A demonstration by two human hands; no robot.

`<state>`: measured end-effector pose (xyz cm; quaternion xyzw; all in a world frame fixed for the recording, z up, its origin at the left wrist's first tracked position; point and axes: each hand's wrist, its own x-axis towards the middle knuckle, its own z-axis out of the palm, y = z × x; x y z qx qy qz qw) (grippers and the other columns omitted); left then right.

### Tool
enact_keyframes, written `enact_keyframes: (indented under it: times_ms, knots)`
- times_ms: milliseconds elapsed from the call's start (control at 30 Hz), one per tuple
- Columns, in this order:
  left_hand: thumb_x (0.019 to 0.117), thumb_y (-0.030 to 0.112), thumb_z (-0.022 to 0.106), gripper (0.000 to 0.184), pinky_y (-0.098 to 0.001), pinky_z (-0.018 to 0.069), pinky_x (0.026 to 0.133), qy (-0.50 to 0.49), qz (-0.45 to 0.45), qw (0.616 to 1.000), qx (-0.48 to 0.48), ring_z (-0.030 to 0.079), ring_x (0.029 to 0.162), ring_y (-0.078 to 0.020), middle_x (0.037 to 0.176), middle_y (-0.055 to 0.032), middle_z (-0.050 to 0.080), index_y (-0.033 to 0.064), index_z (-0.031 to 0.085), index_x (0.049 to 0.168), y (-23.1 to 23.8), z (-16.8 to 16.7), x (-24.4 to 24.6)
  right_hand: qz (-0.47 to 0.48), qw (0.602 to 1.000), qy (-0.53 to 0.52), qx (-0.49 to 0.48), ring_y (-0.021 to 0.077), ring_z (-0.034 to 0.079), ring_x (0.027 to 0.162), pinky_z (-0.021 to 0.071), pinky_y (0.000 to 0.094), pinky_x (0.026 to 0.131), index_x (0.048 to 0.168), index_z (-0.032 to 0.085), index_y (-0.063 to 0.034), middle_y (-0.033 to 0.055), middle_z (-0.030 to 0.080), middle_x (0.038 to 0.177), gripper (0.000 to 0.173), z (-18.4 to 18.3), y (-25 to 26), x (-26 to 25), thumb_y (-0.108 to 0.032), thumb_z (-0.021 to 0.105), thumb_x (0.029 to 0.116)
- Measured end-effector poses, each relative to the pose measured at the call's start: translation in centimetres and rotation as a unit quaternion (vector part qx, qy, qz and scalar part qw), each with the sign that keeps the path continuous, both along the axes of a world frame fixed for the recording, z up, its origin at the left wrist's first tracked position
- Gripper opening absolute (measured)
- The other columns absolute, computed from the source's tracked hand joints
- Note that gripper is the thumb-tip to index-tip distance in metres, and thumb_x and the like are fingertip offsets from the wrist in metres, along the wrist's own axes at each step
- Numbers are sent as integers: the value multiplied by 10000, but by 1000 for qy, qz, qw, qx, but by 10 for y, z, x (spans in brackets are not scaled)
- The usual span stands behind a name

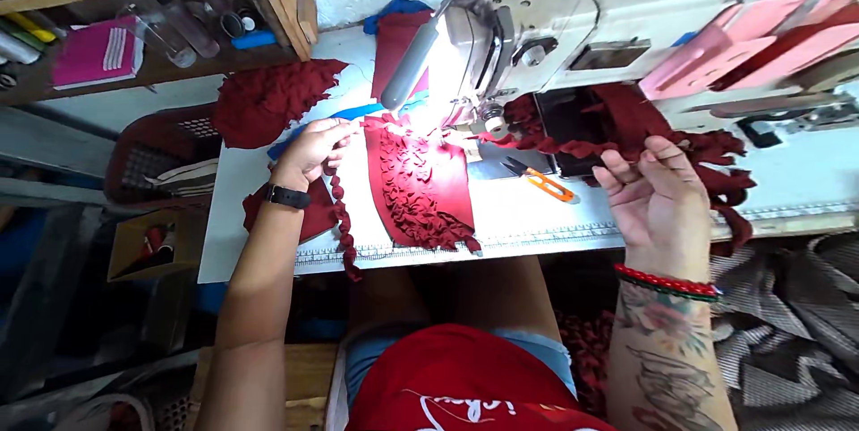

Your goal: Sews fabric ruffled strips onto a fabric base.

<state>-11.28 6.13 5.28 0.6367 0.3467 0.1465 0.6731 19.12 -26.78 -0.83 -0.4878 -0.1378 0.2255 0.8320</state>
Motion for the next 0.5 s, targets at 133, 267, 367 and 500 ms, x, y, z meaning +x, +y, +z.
enact_keyframes:
  times_ms: [133,267,367,500]
  knots:
    - [1114,231,411,223,-124,326,401,3,39,999,-8,358,447,15,670,88,456,127,605,1078,0,0,0,38,999,-28,-10,142,760,865,652,331,817,1174,625,-156,-9,755,977,298,1,1,-7,-77,348,1097]
    - [1116,237,403,211,-123,337,404,-13,79,996,-24,361,446,14,673,84,452,126,579,1078,5,-3,-3,58,997,-36,-26,153,762,859,657,338,802,1177,639,-138,7,753,982,281,2,7,-15,-82,377,1093]
    - [1113,230,416,198,-121,336,405,-18,106,994,-27,365,444,12,675,80,458,123,579,1083,7,-3,-4,79,996,-41,-25,162,763,852,658,347,804,1175,644,-135,11,752,980,279,0,11,-17,-82,383,1090]
    - [1116,247,415,208,-125,344,409,-18,136,990,-27,381,454,8,689,83,475,132,587,1100,8,-2,-5,90,995,-43,-32,163,765,845,661,346,792,1175,642,-128,12,751,977,278,-2,17,-19,-74,383,1087]
